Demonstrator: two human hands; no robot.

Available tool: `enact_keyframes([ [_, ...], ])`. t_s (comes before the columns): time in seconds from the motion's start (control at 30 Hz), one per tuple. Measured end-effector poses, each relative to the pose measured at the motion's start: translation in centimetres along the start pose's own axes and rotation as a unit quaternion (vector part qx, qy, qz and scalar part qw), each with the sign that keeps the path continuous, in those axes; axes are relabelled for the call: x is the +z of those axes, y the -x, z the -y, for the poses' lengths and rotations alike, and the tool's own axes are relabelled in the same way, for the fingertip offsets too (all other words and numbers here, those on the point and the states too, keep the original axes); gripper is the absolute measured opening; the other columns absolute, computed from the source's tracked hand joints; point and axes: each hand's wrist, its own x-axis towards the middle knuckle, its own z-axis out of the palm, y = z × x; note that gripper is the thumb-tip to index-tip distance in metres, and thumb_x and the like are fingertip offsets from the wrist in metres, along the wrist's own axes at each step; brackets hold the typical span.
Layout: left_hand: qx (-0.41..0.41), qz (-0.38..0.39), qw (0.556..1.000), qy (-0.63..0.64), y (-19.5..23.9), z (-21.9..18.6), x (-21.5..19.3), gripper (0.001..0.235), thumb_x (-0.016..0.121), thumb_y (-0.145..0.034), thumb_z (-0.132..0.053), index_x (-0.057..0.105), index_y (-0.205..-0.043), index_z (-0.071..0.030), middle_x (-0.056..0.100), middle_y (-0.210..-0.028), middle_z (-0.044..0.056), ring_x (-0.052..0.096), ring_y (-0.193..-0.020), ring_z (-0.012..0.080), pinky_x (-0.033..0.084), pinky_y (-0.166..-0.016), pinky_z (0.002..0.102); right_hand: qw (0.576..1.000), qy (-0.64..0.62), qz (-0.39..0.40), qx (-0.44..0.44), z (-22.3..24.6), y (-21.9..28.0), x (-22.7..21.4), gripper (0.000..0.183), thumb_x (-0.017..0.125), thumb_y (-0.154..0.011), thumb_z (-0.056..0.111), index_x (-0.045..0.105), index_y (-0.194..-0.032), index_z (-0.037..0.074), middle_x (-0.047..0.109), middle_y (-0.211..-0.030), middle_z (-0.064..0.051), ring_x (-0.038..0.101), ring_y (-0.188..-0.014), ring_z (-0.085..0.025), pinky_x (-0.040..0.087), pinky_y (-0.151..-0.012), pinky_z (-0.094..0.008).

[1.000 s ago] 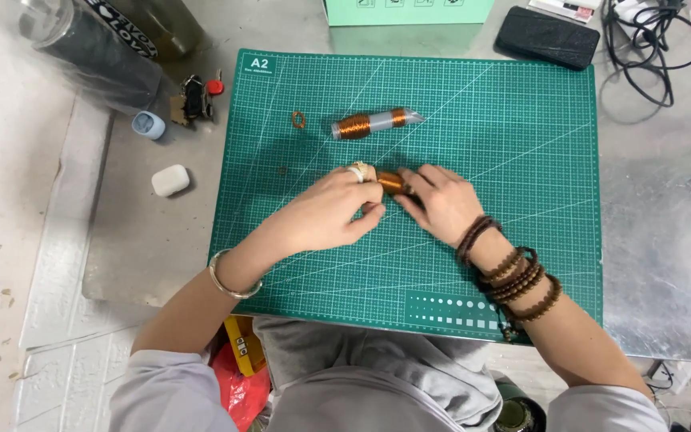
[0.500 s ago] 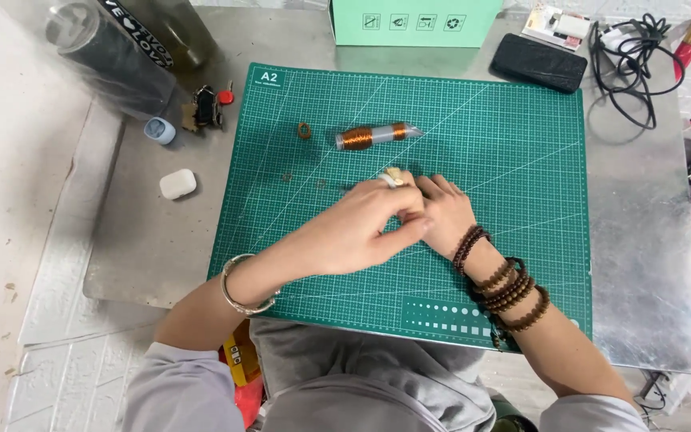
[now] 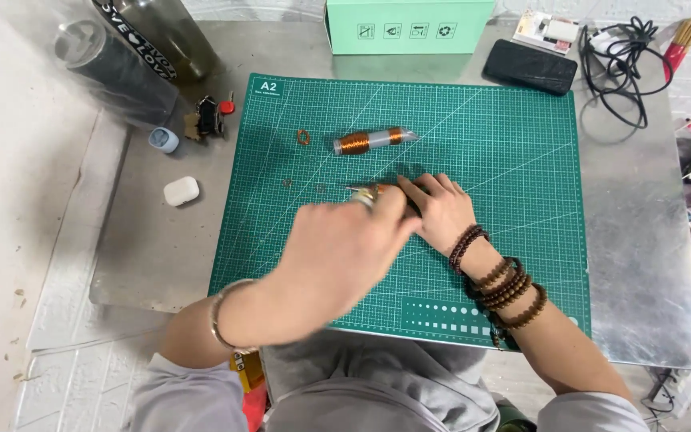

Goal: Testing the fit and assembling small copper-wound electrical components on a workbench.

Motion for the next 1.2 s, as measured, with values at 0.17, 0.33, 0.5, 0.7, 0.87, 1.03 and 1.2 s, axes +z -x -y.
enact_keyframes([
  [0.17,0.078,-0.192,0.977,0.055,0.5,-3.1,-3.5,0.019,0.064,-0.096,-0.031,0.057,-0.096,-0.014,0.034,-0.049,-0.006,0.031,-0.041,0.0081,0.028,-0.037,0.026,1.000,-0.002,0.012,0.011,-1.4,0.2,1.9,0.046,0.055,-0.089,0.044,0.057,-0.127,0.017,0.059,-0.098,-0.004,0.052,-0.082,-0.023,0.049,-0.062,-0.037],
  [0.33,0.161,-0.143,0.940,0.263,-2.6,-2.4,-1.8,0.024,0.046,-0.097,-0.019,0.054,-0.086,0.001,0.050,-0.059,0.004,0.037,-0.042,0.0093,0.027,-0.032,0.021,0.925,-0.375,0.007,0.067,2.2,-1.1,-5.1,0.061,0.025,-0.091,0.050,0.060,-0.110,0.005,0.061,-0.108,-0.007,0.054,-0.098,-0.020,0.038,-0.094,-0.036],
  [0.5,0.108,-0.272,0.914,0.282,-4.5,1.7,2.7,0.018,0.048,-0.096,-0.011,0.054,-0.109,0.000,0.054,-0.116,0.017,0.055,-0.109,0.0309,0.045,-0.097,0.043,0.973,-0.207,-0.103,0.020,-1.9,0.2,-1.7,0.033,0.044,-0.099,0.021,0.049,-0.070,0.005,0.045,-0.055,-0.005,0.040,-0.044,-0.016,0.031,-0.043,-0.031],
  [0.7,-0.102,-0.062,0.926,0.359,-2.6,5.0,14.0,0.045,0.055,-0.093,-0.014,0.039,-0.130,0.006,0.053,-0.112,0.029,0.056,-0.107,0.0425,0.045,-0.091,0.053,0.821,-0.532,-0.068,0.196,-2.9,-0.3,-3.4,0.017,0.051,-0.097,0.001,0.064,-0.090,-0.008,0.065,-0.072,-0.020,0.066,-0.058,-0.024,0.056,-0.045,-0.031],
  [0.87,0.016,-0.044,0.988,0.146,-3.2,6.0,18.5,0.033,0.056,-0.091,-0.038,0.063,-0.112,-0.014,0.063,-0.099,0.010,0.059,-0.099,0.0294,0.042,-0.087,0.048,0.862,-0.458,-0.083,0.201,-3.1,-0.6,-4.4,0.020,0.050,-0.099,0.001,0.065,-0.089,-0.009,0.064,-0.068,-0.019,0.064,-0.055,-0.024,0.053,-0.044,-0.031],
  [1.03,0.069,-0.136,0.980,0.125,-4.0,6.2,21.5,0.025,0.059,-0.088,-0.036,0.067,-0.096,-0.014,0.062,-0.086,0.006,0.061,-0.088,0.0254,0.044,-0.078,0.037,0.920,-0.327,-0.123,0.179,-4.7,0.0,-4.9,0.020,0.055,-0.100,0.004,0.067,-0.087,-0.006,0.064,-0.063,-0.014,0.061,-0.051,-0.020,0.048,-0.044,-0.026],
  [1.2,0.020,-0.085,0.969,0.229,-3.4,6.3,20.5,0.018,0.060,-0.091,-0.030,0.066,-0.091,-0.012,0.064,-0.085,0.001,0.063,-0.084,0.0196,0.047,-0.076,0.034,0.929,-0.261,-0.142,0.219,-8.0,0.9,-5.1,0.027,0.056,-0.109,0.008,0.068,-0.086,-0.001,0.058,-0.057,-0.009,0.055,-0.049,-0.017,0.043,-0.047,-0.024],
])
